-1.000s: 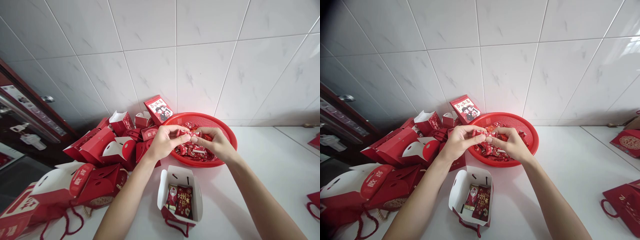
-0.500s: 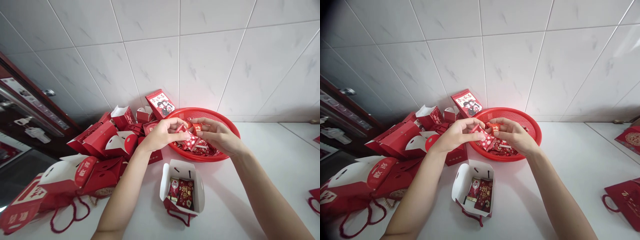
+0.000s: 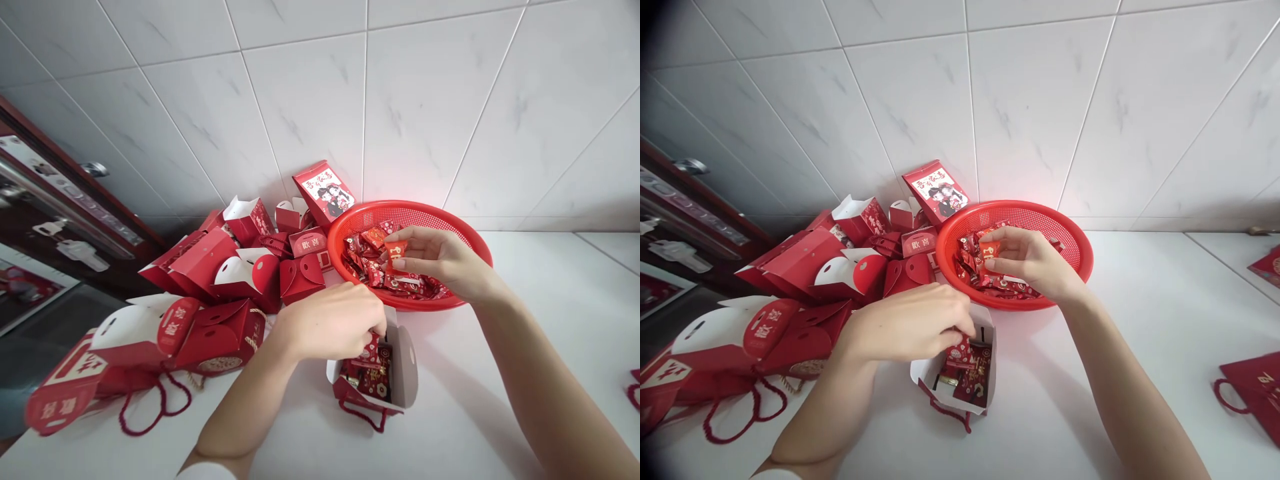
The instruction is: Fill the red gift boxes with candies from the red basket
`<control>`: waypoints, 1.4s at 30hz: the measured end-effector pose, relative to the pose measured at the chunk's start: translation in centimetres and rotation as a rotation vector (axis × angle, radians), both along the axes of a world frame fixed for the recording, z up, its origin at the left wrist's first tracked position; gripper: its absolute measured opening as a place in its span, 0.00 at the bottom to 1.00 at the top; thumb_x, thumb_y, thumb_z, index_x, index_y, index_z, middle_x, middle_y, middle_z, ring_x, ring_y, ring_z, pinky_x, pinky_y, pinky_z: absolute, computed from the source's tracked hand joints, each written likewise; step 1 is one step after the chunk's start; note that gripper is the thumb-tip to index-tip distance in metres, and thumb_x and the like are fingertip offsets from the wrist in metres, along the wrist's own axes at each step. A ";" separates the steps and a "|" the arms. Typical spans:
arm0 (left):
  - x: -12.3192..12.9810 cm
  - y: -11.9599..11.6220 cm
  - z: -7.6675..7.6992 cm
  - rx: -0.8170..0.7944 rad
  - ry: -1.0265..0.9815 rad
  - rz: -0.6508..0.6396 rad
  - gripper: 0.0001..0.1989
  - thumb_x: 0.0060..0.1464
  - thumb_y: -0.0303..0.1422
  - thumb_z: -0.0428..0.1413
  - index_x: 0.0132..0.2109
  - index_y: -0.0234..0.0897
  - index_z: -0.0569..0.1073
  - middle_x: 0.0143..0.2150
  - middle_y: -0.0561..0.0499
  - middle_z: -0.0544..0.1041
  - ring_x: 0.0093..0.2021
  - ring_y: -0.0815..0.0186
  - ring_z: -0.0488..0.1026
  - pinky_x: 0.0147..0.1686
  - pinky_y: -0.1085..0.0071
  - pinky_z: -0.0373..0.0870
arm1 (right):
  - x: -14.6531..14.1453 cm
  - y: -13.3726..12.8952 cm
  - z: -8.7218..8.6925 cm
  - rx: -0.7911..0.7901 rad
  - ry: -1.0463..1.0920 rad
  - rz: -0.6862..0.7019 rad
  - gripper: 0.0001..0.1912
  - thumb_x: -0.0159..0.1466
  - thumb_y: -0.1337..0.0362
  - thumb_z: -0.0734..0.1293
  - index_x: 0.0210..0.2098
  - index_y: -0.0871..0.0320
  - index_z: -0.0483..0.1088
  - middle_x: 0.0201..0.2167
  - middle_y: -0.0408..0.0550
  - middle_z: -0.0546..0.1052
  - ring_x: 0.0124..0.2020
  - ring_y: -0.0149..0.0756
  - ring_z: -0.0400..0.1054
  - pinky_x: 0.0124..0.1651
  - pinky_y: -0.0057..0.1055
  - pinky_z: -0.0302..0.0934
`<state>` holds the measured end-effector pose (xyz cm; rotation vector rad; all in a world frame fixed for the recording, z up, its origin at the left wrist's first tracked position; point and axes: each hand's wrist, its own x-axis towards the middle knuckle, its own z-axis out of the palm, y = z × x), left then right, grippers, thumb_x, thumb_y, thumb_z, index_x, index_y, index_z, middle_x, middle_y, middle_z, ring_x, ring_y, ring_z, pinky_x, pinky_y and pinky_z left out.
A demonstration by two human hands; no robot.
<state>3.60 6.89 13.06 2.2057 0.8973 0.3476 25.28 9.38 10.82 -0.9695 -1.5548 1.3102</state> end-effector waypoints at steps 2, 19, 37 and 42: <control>0.6 -0.3 -0.1 0.093 0.320 -0.226 0.18 0.40 0.16 0.52 0.15 0.39 0.57 0.14 0.57 0.53 0.17 0.67 0.49 0.22 0.65 0.44 | -0.1 -0.2 0.3 0.012 -0.015 -0.012 0.20 0.56 0.58 0.79 0.45 0.59 0.77 0.32 0.47 0.82 0.37 0.43 0.80 0.42 0.40 0.76; 4.6 -2.8 0.3 0.216 0.990 -0.322 0.10 0.56 0.18 0.56 0.38 0.34 0.79 0.34 0.44 0.81 0.31 0.59 0.77 0.27 0.69 0.59 | -0.3 -2.0 1.7 0.163 -0.061 -0.022 0.14 0.60 0.61 0.76 0.45 0.59 0.78 0.35 0.49 0.82 0.38 0.43 0.79 0.39 0.38 0.73; -0.6 -0.2 2.7 0.173 -0.222 0.269 0.11 0.62 0.41 0.60 0.41 0.40 0.82 0.38 0.53 0.85 0.39 0.65 0.81 0.40 0.72 0.76 | -0.7 -2.4 1.6 0.188 -0.021 0.129 0.18 0.61 0.63 0.76 0.50 0.57 0.76 0.43 0.50 0.82 0.40 0.40 0.78 0.39 0.36 0.75; -0.2 0.3 1.5 0.139 -0.311 0.275 0.08 0.59 0.37 0.63 0.40 0.38 0.82 0.39 0.51 0.85 0.40 0.64 0.82 0.44 0.70 0.78 | -0.7 -2.5 1.5 0.119 0.002 0.244 0.26 0.61 0.64 0.76 0.57 0.55 0.71 0.38 0.47 0.83 0.35 0.39 0.80 0.41 0.38 0.77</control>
